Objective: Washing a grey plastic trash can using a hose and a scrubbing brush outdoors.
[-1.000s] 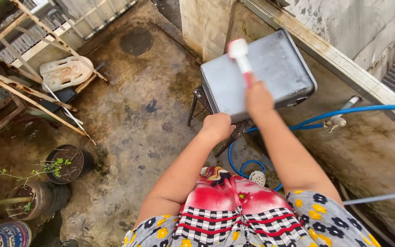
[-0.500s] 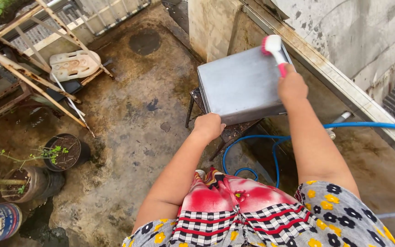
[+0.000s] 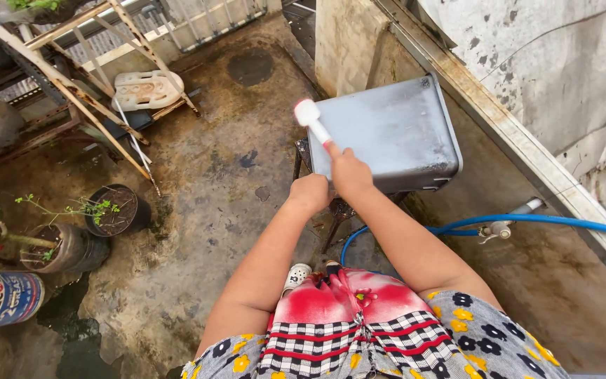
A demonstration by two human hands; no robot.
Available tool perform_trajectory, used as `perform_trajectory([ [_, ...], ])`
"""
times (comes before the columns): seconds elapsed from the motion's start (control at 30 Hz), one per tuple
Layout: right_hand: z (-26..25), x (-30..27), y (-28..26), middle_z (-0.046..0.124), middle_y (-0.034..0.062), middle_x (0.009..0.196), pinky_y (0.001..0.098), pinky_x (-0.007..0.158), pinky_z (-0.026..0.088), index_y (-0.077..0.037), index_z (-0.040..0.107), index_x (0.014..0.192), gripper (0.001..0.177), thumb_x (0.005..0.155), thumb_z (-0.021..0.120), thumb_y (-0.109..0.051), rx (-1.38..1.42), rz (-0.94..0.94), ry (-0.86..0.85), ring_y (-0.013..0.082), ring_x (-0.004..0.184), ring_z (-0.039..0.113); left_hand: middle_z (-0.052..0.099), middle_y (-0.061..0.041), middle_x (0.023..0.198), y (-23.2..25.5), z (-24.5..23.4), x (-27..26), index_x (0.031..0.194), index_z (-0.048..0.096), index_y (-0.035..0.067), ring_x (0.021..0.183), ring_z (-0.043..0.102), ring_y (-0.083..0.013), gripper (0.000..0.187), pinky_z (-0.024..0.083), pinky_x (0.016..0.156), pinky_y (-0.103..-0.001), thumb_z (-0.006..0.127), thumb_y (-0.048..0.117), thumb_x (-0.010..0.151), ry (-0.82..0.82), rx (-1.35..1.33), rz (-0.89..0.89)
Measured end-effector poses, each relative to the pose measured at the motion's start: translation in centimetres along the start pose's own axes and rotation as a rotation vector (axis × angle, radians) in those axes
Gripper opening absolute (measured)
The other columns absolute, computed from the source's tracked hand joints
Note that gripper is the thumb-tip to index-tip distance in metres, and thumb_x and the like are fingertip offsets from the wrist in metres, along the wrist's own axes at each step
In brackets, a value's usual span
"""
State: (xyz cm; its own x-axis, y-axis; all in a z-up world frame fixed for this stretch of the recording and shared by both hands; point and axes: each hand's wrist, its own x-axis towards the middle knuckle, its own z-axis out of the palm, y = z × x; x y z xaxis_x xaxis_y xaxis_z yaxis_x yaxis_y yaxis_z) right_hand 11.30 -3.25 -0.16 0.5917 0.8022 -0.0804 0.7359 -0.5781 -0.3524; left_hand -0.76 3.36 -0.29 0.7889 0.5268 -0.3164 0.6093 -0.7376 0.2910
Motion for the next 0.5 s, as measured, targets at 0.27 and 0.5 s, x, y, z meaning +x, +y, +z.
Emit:
perform_trajectory([
  [0.27,-5.8,1.7,7.3,0.067,0.0207,0.110,0.0541,0.083,0.056,-0.024,0.049,0.146,0.044,0.102,0.055,-0.025,0.039,0.091,0.037,0.0409,0.097,0.071,0.070,-0.016,0.119,0.7,1.4,-0.9,0.115,0.071,0.002,0.104,0.071,-0.0339,0.043,0.058,0.087,-0.046,0.067,0.040,0.094,0.066,0.034,-0.051],
  [0.5,-10.3,1.7,16.2,0.069,0.0255,0.114,0.0572,0.090,0.052,-0.017,0.052,0.146,0.049,0.098,0.063,-0.019,0.108,0.254,0.279,0.0453,0.106,0.067,0.063,-0.014,0.135,1.4,1.4,-0.9,0.132,0.061,0.001,0.112,0.068,-0.0313,0.054,0.059,0.088,-0.045,0.065,0.042,0.096,0.030,0.063,-0.097],
])
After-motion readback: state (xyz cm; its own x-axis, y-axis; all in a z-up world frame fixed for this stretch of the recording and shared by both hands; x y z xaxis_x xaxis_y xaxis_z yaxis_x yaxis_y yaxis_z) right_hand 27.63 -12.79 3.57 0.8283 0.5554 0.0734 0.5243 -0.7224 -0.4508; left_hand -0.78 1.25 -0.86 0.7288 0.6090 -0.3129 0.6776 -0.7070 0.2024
